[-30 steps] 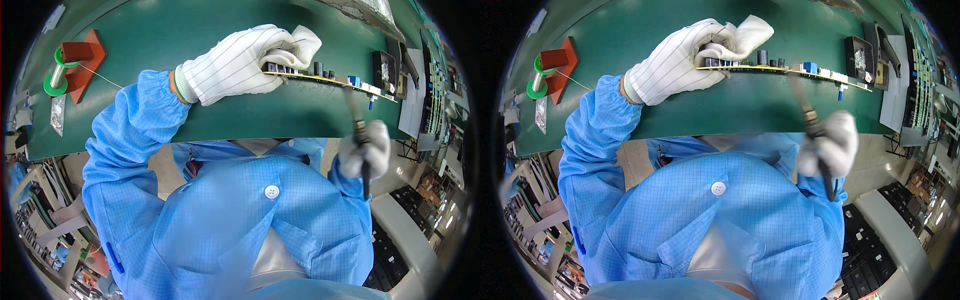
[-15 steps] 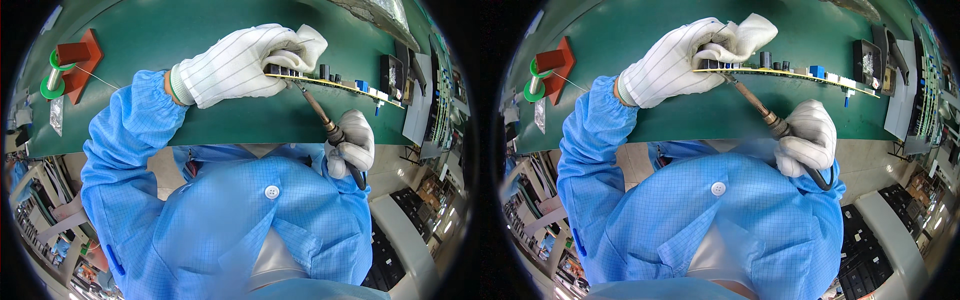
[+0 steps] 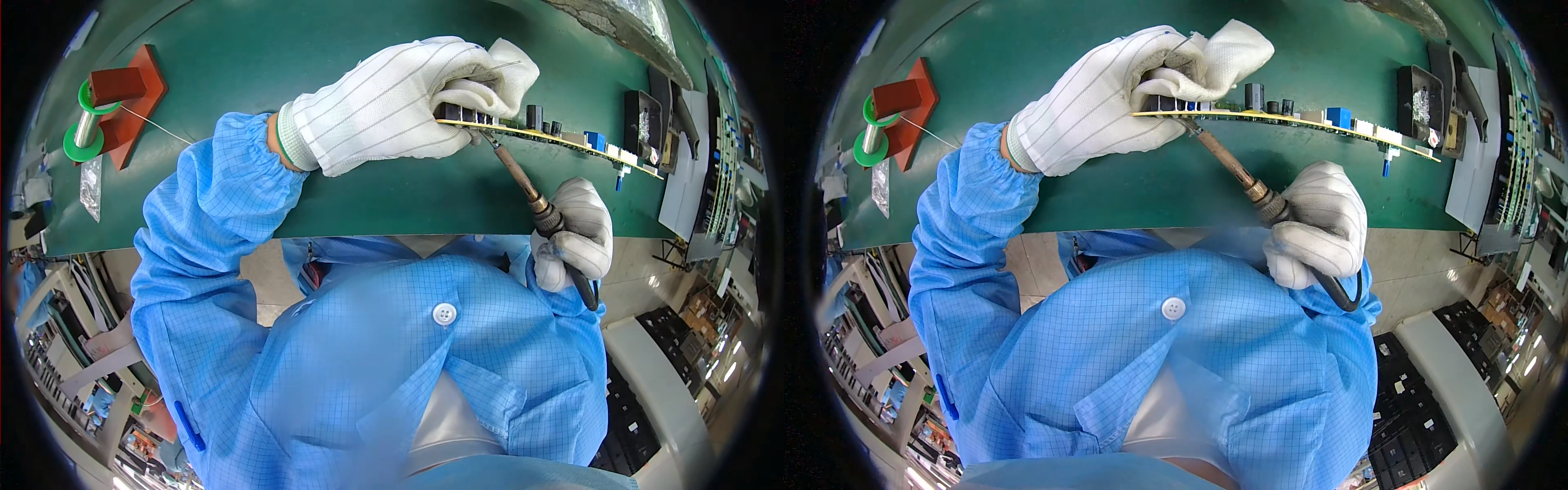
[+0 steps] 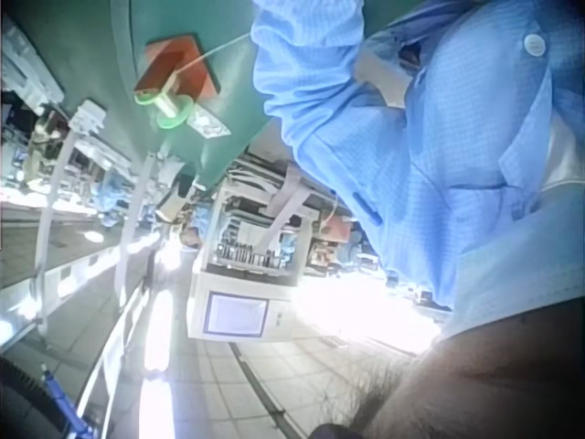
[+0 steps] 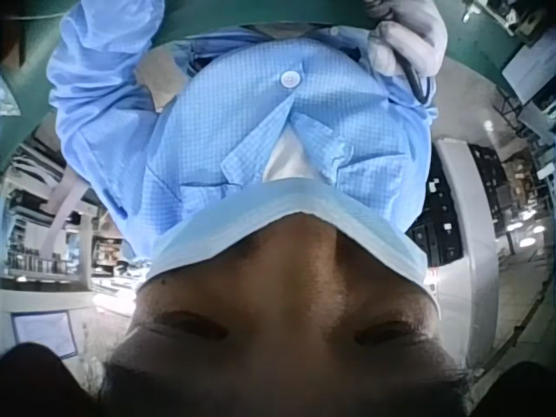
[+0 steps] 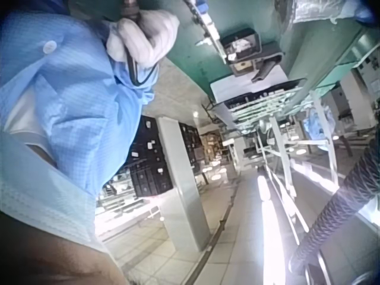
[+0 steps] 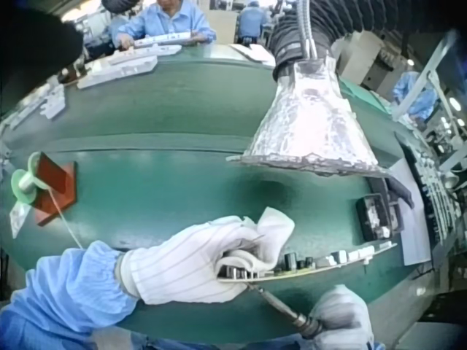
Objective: Soldering electronic components onto printed circuit boards at a manual assembly station.
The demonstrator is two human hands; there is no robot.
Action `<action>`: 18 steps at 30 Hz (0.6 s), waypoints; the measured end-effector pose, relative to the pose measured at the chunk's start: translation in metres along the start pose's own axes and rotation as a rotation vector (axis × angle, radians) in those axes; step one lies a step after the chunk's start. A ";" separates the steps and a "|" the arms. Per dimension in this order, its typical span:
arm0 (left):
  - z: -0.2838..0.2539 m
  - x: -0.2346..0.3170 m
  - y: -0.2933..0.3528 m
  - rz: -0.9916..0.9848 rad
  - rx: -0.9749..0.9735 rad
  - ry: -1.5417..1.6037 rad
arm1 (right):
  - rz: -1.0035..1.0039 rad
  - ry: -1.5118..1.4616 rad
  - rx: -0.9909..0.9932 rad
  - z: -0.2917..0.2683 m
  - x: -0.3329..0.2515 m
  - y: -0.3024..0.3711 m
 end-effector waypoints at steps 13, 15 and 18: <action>-0.001 -0.003 0.001 -0.045 -0.011 0.104 | 0.041 0.006 0.024 0.001 0.002 0.000; -0.001 -0.001 0.001 -0.007 -0.006 0.053 | 0.036 0.007 0.035 0.001 0.001 0.000; -0.001 0.002 0.000 0.028 0.001 0.009 | 0.036 0.010 0.038 -0.001 0.001 -0.001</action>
Point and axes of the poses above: each hand's wrist, its own y-axis away from the middle knuckle, its own z-axis out of the palm, x = y × z, the point moved 10 cm from there along -y, towards the middle knuckle
